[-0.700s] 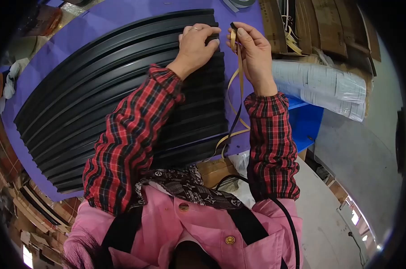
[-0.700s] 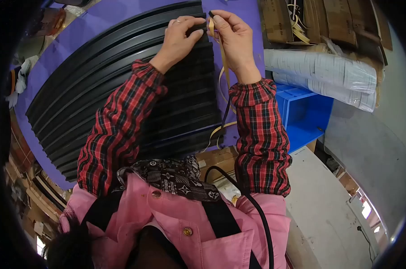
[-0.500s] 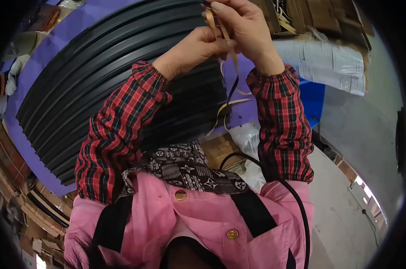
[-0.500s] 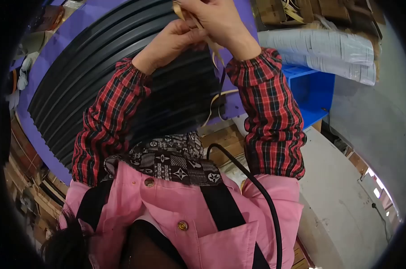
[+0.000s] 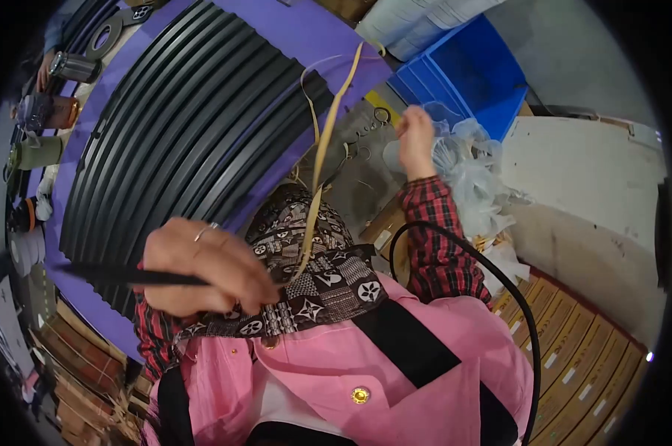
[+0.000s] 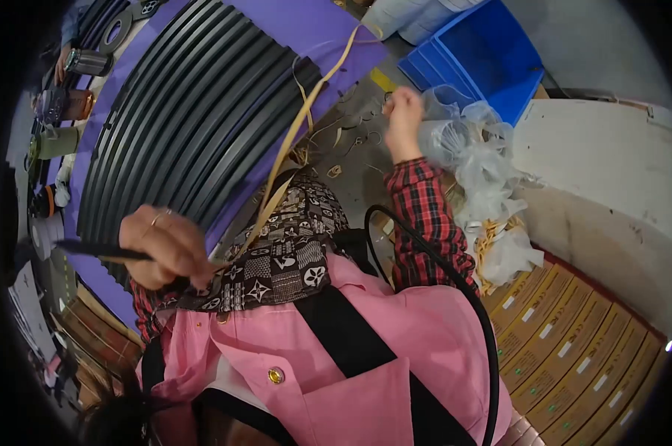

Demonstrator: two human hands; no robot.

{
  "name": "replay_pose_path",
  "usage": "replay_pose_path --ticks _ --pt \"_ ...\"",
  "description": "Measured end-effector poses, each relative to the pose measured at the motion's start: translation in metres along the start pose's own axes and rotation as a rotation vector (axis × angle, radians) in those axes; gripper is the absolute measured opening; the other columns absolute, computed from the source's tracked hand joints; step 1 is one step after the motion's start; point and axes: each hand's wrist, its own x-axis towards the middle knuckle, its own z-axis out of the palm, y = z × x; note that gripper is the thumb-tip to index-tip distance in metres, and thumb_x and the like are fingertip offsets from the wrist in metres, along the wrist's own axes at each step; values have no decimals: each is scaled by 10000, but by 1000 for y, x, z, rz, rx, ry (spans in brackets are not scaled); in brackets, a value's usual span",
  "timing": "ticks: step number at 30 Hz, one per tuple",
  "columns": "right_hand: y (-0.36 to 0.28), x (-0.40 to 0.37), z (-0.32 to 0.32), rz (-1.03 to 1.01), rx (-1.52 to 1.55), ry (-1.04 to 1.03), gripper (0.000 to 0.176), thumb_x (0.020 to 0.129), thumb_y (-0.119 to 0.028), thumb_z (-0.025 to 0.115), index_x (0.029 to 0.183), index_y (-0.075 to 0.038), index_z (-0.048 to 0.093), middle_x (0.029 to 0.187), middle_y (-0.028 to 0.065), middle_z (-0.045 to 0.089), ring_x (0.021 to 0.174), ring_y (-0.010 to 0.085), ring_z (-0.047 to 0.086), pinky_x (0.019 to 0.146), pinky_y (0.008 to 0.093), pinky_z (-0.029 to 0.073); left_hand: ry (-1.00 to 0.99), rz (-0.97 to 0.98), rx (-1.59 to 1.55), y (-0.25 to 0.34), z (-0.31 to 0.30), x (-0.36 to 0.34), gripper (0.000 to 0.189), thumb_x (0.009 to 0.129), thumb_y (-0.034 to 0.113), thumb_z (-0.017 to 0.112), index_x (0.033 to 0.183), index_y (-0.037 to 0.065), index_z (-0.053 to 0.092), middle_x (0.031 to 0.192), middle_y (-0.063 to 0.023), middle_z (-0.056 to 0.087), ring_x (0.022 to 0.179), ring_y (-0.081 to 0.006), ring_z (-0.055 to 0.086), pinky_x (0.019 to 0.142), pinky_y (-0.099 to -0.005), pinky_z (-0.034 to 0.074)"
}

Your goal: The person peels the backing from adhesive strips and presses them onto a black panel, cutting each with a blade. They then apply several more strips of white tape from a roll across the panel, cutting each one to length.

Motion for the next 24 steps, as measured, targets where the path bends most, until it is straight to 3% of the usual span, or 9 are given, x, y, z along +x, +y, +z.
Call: replay_pose_path --ticks 1,3,6,8,11,12,15,19,24 --pt "52 -15 -35 191 76 -123 112 797 -198 504 762 -94 481 624 22 476 527 136 454 514 269 424 24 9 -55 4 23 -11 146 775 52 555 834 -80 580 810 -208 588 670 -220 599 592 -280 495" --pt "139 -52 -52 830 287 223 275 828 -333 443 919 -73 444 782 106 499 669 246 482 595 395 434 73 150 -118 7 67 -40 127 764 54 574 810 -63 592 735 -195 596 619 -222 600 547 -281 500" --pt "184 -98 -42 948 312 166 411 843 -407 388 1101 -88 363 1017 188 460 868 353 460 701 474 420 148 199 -130 38 125 -74 136 765 81 570 780 -53 592 667 -178 593 533 -205 574 448 -281 464" --pt "180 -107 -27 973 999 452 546 833 -469 369 1219 -102 252 1196 222 345 1026 400 391 799 521 375 195 212 -133 50 156 -106 157 773 103 561 769 -52 591 654 -171 591 495 -192 556 407 -279 434" --pt "155 -88 -26 875 1387 350 482 840 -409 414 1147 -41 360 1122 201 413 1014 303 436 728 440 460 460 -30 71 134 274 -288 167 776 111 556 767 -52 590 647 -168 589 490 -191 551 405 -281 426" --pt "138 -84 -25 711 1303 231 388 851 -305 439 1059 21 411 993 178 491 845 247 515 621 352 493 549 -100 133 175 331 -376 170 778 113 555 766 -53 590 645 -167 589 488 -191 549 404 -282 423" --pt "167 -11 -69 513 1205 -16 315 849 -176 440 1008 91 391 865 164 530 660 203 534 572 273 490 831 -287 298 262 448 -598 180 781 121 550 763 -53 589 638 -165 587 483 -189 544 401 -284 415" --pt "83 45 -104 198 936 174 135 838 -94 431 806 37 427 785 145 528 618 177 528 535 227 477 1214 -514 486 232 492 -676 194 786 132 543 760 -54 588 629 -161 584 476 -188 536 398 -288 404" --pt "9 98 -174 30 698 175 161 826 -77 424 679 -15 436 633 78 506 543 174 520 531 251 489 1634 -883 652 174 434 -674 211 793 145 535 756 -56 587 618 -157 581 467 -186 527 393 -292 391"
